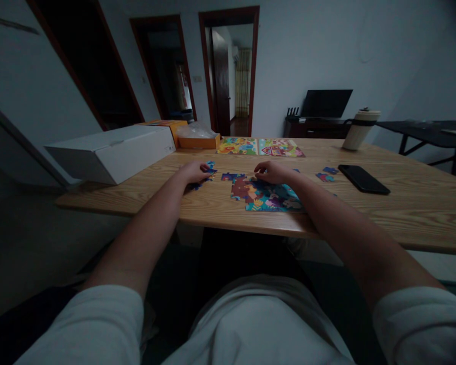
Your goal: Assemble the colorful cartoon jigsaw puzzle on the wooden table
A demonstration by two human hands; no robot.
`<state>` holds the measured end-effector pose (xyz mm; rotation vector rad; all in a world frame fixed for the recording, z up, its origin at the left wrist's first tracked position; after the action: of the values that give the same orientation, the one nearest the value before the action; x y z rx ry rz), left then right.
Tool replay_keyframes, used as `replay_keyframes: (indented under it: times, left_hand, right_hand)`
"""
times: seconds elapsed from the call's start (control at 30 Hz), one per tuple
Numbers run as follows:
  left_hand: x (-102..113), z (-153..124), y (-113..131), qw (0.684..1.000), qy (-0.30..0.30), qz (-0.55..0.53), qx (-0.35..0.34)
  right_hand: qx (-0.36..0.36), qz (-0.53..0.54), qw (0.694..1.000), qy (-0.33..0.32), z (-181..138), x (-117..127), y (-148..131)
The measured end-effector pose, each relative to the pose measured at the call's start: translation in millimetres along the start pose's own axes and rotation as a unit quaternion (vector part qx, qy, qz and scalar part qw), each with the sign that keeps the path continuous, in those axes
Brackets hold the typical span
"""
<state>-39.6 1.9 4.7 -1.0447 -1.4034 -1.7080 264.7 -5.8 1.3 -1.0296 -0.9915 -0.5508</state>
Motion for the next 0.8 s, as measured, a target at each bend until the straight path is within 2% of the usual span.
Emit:
replay_keyframes:
  times: [0.17, 0.33, 0.53, 0.67, 0.8]
  left_hand:
    - [-1, 2, 2, 0.999, 0.028, 0.029, -0.009]
    - [2, -2, 19, 0.992, 0.085, -0.010, -0.096]
    - [-4, 2, 21, 0.982, 0.060, -0.155, -0.091]
    - [0, 0, 19, 0.968, 0.072, -0.226, -0.079]
    - [-2, -4, 35, 0.940, 0.067, -0.328, -0.068]
  right_hand:
    - [-0.008, -0.025, 1.000, -0.010, 0, -1, -1]
    - [-0.008, -0.031, 0.999, -0.013, 0, -2, -1]
    - [-0.001, -0.024, 1.000, -0.014, 1, -2, 0]
    - [-0.007, -0.027, 1.000, -0.011, 2, -2, 1]
    - [-0.020, -0.025, 0.999, -0.012, 2, -3, 1]
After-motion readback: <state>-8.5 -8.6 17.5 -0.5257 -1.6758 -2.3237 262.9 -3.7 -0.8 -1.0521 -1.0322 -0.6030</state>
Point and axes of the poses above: each hand's wrist, its own z-axis towards the middle knuckle, its own x-axis out of the back of the hand, y = z × x, the point moved 5 cm from there along z, towards the middle knuckle, and after that the axes turned 4 degrees about -x, right-handed, at the moved point
